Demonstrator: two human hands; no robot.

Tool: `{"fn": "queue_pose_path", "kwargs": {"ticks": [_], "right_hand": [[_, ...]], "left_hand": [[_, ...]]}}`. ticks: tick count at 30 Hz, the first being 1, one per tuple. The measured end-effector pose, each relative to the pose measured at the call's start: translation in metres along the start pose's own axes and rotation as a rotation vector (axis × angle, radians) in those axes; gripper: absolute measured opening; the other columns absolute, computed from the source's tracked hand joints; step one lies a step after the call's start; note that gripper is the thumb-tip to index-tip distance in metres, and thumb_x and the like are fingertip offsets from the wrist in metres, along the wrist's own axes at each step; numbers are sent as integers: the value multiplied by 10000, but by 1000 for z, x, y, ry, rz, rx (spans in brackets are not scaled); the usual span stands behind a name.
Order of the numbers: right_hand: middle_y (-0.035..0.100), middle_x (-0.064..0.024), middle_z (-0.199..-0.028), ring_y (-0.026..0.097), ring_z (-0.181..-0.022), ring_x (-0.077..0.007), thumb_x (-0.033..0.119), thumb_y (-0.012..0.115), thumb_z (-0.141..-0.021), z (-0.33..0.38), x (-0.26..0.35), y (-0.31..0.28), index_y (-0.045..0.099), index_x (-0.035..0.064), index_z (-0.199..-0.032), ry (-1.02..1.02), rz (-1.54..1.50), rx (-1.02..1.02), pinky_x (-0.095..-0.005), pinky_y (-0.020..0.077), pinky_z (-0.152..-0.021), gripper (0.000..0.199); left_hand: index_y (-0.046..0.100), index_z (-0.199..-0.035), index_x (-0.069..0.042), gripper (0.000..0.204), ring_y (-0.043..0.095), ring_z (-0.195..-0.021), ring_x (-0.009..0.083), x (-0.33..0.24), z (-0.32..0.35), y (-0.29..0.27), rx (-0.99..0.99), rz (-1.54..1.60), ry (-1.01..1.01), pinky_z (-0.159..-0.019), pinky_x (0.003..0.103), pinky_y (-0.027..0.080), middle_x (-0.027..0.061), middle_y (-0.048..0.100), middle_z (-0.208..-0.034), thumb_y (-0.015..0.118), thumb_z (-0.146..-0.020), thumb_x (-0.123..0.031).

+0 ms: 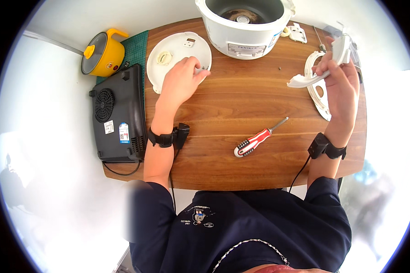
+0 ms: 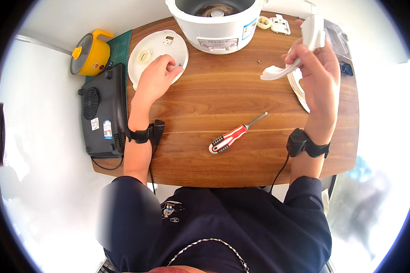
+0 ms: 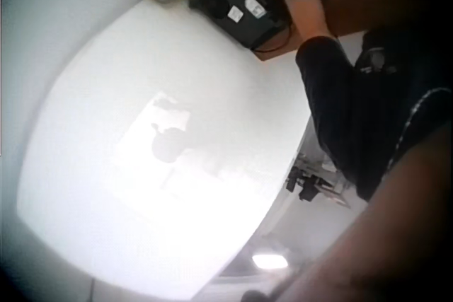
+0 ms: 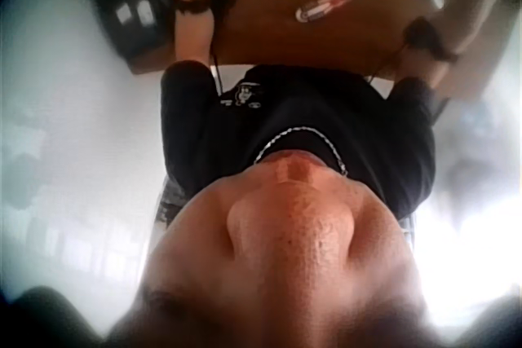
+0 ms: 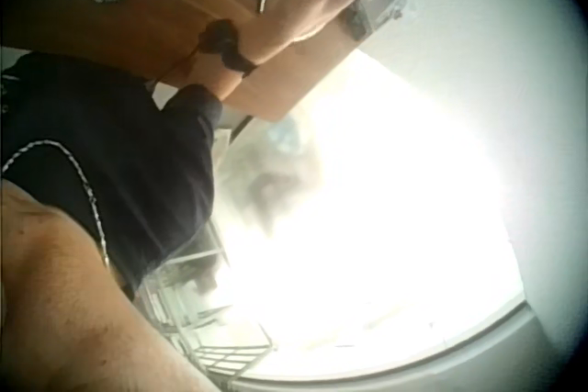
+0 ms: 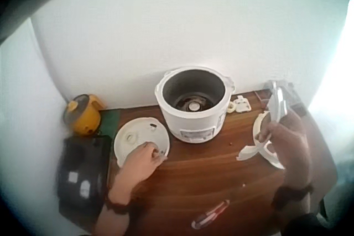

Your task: The person reassembles a disassembled rice cooker on a wooden table. They align the base with the main body, secure the lid, and use a screwdriver to fasten screws on the lid.

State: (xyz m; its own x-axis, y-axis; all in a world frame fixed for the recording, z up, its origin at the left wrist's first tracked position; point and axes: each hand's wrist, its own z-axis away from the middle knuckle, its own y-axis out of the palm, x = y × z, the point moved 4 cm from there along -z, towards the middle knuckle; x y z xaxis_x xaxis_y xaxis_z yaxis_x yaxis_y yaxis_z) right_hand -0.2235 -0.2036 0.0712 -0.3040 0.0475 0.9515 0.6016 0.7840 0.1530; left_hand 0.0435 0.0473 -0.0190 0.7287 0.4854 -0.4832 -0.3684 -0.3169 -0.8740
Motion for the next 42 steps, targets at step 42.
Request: {"fn": "queue_pose_path", "kwargs": {"ticks": [42], "right_hand": [[580,-58,-928,598,-860,-143,95,631,-981,5,-38,58,444,-76,-1477,237,51,216,-334,517,-875,557]], "left_hand": [[713,-1018,-29,165,648,-951,330,17,-28,25,-7,158,302,-837,411,547,127,634,-1034,634,-873,-32]]}}
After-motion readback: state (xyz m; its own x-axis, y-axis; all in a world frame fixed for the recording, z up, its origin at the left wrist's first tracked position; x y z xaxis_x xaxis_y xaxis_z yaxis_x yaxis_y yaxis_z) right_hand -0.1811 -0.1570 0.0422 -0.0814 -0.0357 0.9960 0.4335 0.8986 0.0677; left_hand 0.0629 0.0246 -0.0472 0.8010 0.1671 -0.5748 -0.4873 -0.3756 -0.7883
